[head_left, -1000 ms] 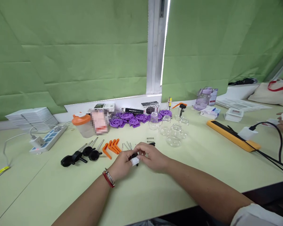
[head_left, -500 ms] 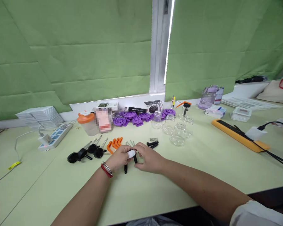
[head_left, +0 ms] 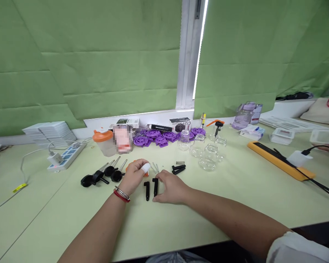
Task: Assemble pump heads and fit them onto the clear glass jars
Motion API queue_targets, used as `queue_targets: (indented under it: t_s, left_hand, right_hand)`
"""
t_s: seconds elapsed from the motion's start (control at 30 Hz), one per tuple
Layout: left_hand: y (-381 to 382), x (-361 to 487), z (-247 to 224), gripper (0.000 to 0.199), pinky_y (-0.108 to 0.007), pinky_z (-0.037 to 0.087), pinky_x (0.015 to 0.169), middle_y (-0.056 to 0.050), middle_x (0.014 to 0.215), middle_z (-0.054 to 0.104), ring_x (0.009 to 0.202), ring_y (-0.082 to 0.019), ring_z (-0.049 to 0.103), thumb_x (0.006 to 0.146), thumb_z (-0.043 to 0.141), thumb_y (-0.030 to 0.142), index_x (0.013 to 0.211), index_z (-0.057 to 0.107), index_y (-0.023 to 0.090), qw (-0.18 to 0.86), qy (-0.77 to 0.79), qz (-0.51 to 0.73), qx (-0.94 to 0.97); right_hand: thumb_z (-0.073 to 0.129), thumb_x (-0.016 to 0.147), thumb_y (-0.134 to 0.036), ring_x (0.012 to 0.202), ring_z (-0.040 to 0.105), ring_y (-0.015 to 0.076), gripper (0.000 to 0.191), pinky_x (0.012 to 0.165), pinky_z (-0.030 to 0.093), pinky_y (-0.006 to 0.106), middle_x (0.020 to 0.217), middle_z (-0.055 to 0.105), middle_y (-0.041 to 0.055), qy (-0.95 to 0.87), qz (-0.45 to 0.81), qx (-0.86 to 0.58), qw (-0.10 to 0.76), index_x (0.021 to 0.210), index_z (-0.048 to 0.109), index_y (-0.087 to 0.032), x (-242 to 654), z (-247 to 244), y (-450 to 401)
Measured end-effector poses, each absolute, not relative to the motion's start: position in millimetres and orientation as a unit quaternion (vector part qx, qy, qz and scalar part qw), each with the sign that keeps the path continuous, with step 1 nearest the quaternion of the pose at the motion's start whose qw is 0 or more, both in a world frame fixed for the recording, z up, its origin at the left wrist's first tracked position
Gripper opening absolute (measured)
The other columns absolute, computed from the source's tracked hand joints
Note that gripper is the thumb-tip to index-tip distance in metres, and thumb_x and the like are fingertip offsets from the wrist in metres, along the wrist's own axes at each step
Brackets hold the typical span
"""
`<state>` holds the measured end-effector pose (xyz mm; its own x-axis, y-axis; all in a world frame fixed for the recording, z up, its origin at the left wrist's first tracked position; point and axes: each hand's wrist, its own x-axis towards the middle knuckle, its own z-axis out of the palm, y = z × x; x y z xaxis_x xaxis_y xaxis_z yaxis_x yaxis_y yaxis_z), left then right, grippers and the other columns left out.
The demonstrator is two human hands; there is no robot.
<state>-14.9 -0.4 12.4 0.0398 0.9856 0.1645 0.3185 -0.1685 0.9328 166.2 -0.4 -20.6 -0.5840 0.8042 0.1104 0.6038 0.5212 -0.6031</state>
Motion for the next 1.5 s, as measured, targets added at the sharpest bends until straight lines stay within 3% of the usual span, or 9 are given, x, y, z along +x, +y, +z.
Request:
queue_targets:
  t_s: [0.2,0.4,0.5,0.67,0.97,1.1,1.3,1.5]
  left_hand:
    - [-1.1,-12.0,8.9,0.018,-0.024,0.039,0.059,0.001,0.065,0.053,0.060,-0.012,0.047,0.078,0.051,0.032,0.073,0.058,0.016,0.324,0.525,0.454,0.643]
    - [-1.2,-10.7,8.4,0.013,-0.025,0.039,0.063,0.001,0.067,0.054,0.065,-0.013,0.048,0.077,0.050,0.025,0.075,0.059,0.017,0.291,0.532,0.419,0.676]
    - [-1.0,-10.7,7.4,0.015,-0.026,0.039,0.064,0.001,0.069,0.055,0.066,-0.014,0.049,0.078,0.050,0.028,0.077,0.060,0.017,0.281,0.536,0.405,0.685]
    - [-2.6,-5.2,7.5,0.017,-0.026,0.040,0.063,0.000,0.070,0.057,0.066,-0.014,0.050,0.079,0.051,0.033,0.078,0.060,0.018,0.294,0.532,0.385,0.694]
    - [-8.7,7.0,5.3,0.018,-0.023,0.036,0.053,0.002,0.059,0.050,0.055,-0.012,0.044,0.080,0.050,0.032,0.075,0.059,0.018,0.263,0.530,0.332,0.734]
    - [-11.7,9.6,4.1,0.021,-0.026,0.041,0.058,-0.003,0.070,0.059,0.062,-0.014,0.051,0.082,0.051,0.032,0.081,0.065,0.017,0.217,0.495,0.299,0.787]
    - [-16.6,18.6,-2.0,0.029,-0.029,0.046,0.070,-0.009,0.103,0.063,0.082,-0.018,0.059,0.081,0.056,0.030,0.108,0.064,0.021,0.205,0.446,0.282,0.824]
    - [-17.9,26.7,-2.1,0.016,-0.027,0.044,0.070,-0.004,0.085,0.066,0.079,-0.017,0.058,0.081,0.052,0.021,0.088,0.066,0.021,0.267,0.425,0.269,0.822]
  right_hand:
    - [0.075,0.049,-0.061,0.078,0.055,0.0207,0.067,0.063,0.040,0.029,0.093,0.057,0.0048,-0.864,0.238,-0.422,0.135,0.099,0.060,-0.019,154.5,-13.6,5.1]
    - [0.078,0.048,-0.056,0.084,0.056,0.0204,0.085,0.069,0.043,0.029,0.101,0.058,0.0065,-0.857,0.299,-0.391,0.148,0.120,0.053,-0.018,163.3,-11.1,9.1]
    - [0.077,0.059,-0.044,0.084,0.055,0.0178,0.066,0.070,0.042,0.028,0.100,0.058,0.0049,-0.838,0.306,-0.409,0.191,0.117,0.055,-0.021,184.6,-8.2,22.5]
    - [0.066,0.070,-0.019,0.078,0.054,0.0151,0.016,0.068,0.039,0.026,0.088,0.059,0.0027,-0.832,0.216,-0.466,0.209,0.087,0.066,-0.020,232.8,-3.9,55.6]
    - [0.065,0.073,-0.016,0.080,0.055,0.0163,0.013,0.068,0.038,0.026,0.089,0.062,0.0024,-0.853,0.187,-0.457,0.170,0.084,0.068,-0.021,250.6,-15.4,53.0]
    - [0.062,0.073,-0.015,0.071,0.052,0.0140,0.011,0.063,0.037,0.025,0.083,0.060,0.0017,-0.833,0.255,-0.457,0.181,0.082,0.065,-0.020,248.0,-20.7,45.5]
    - [0.056,0.078,-0.017,0.062,0.047,0.0103,0.010,0.059,0.038,0.022,0.070,0.054,-0.0020,-0.738,0.493,-0.400,0.228,0.086,0.062,-0.018,230.4,-25.1,27.0]
    - [0.061,0.074,-0.016,0.062,0.045,0.0096,0.008,0.059,0.038,0.022,0.067,0.051,-0.0037,-0.736,0.510,-0.378,0.235,0.082,0.063,-0.016,215.9,-21.6,12.2]
